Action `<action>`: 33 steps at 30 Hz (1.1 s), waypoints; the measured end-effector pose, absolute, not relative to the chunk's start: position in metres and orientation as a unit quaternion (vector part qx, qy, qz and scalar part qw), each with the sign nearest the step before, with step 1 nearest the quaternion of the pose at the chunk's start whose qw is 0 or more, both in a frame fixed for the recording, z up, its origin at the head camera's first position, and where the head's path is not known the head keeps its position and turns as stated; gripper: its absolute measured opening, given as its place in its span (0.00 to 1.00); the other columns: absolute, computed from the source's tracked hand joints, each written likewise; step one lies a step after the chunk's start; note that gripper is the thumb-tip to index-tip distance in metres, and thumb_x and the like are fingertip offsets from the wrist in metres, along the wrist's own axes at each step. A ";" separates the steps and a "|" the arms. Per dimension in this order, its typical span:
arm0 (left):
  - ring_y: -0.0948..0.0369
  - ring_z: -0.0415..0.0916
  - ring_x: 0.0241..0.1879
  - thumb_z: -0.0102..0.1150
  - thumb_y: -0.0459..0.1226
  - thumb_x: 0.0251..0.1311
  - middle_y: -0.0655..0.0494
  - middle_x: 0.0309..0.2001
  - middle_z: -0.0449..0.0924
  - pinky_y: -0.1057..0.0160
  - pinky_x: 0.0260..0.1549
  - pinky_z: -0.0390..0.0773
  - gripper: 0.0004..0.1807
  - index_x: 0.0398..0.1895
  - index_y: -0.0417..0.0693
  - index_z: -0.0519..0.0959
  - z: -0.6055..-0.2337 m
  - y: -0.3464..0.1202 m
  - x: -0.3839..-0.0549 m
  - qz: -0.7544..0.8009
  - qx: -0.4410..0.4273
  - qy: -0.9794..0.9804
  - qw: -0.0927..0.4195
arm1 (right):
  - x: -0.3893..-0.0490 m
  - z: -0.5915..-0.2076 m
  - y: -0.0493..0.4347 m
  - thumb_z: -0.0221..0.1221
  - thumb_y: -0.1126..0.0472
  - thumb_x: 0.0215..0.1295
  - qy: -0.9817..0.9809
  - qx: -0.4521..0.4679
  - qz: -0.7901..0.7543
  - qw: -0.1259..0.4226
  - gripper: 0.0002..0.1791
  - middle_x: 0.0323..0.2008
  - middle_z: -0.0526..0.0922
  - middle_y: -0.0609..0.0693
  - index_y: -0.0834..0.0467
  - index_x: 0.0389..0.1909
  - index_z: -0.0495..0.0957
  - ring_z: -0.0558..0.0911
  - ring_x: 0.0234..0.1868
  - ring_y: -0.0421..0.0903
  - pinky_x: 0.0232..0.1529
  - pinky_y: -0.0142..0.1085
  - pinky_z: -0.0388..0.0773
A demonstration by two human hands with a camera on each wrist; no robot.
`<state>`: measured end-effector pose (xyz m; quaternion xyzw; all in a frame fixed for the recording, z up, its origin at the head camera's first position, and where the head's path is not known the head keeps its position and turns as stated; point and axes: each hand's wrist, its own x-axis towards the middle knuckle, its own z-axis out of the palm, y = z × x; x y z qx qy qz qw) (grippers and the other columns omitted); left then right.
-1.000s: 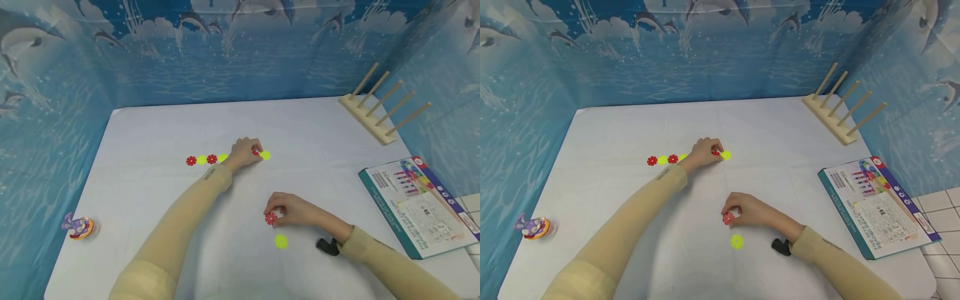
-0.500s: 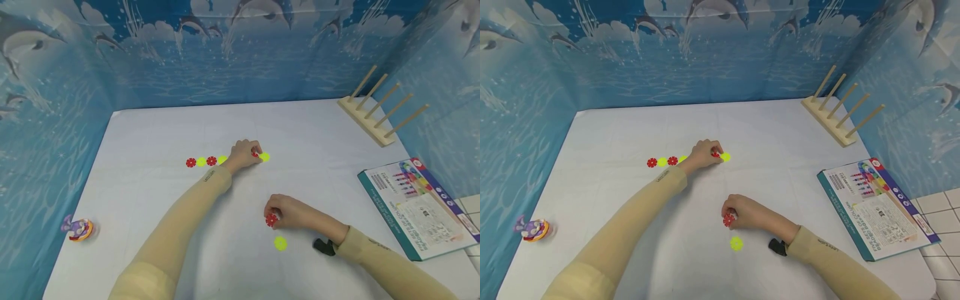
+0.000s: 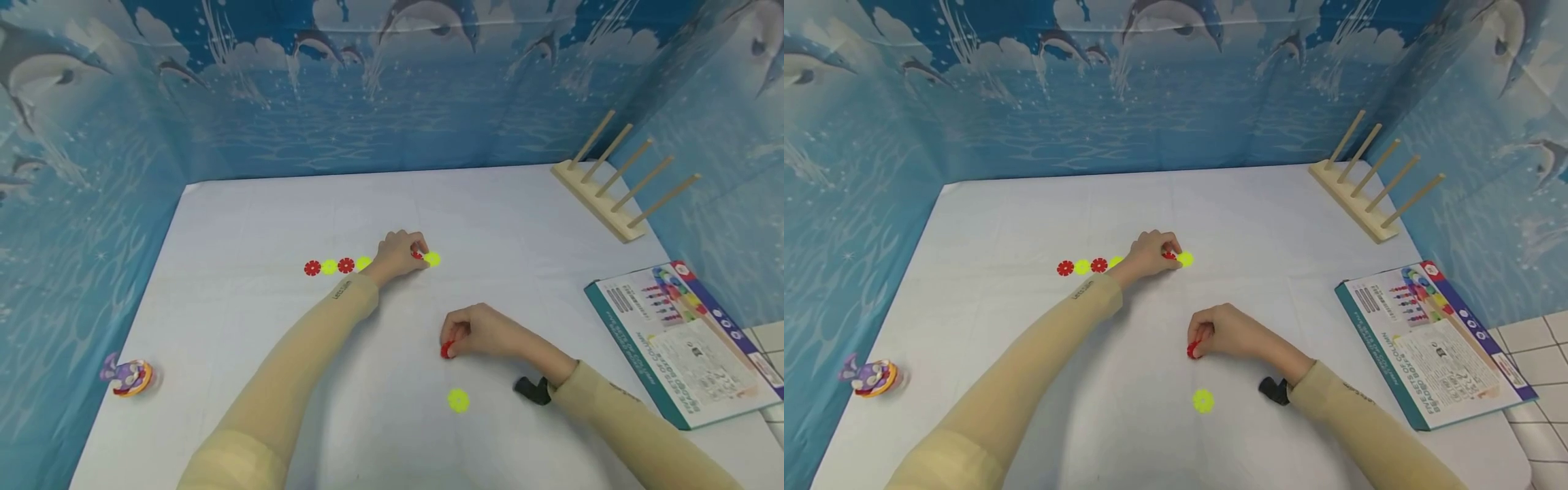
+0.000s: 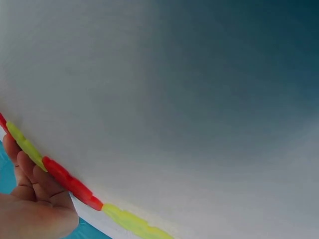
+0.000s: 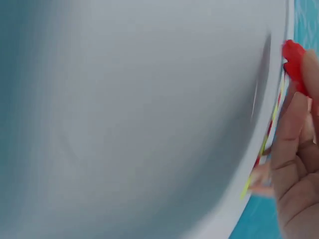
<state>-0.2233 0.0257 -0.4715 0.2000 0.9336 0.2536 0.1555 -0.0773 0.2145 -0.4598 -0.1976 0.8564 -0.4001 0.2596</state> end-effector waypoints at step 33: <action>0.55 0.67 0.51 0.67 0.46 0.59 0.54 0.47 0.75 0.54 0.54 0.67 0.14 0.47 0.57 0.79 -0.471 0.027 -0.221 0.244 0.200 0.936 0.157 | -0.196 -0.462 0.226 0.64 0.55 0.65 0.882 0.112 -0.433 0.149 0.17 0.45 0.83 0.57 0.60 0.50 0.79 0.77 0.40 0.47 0.40 0.31 0.74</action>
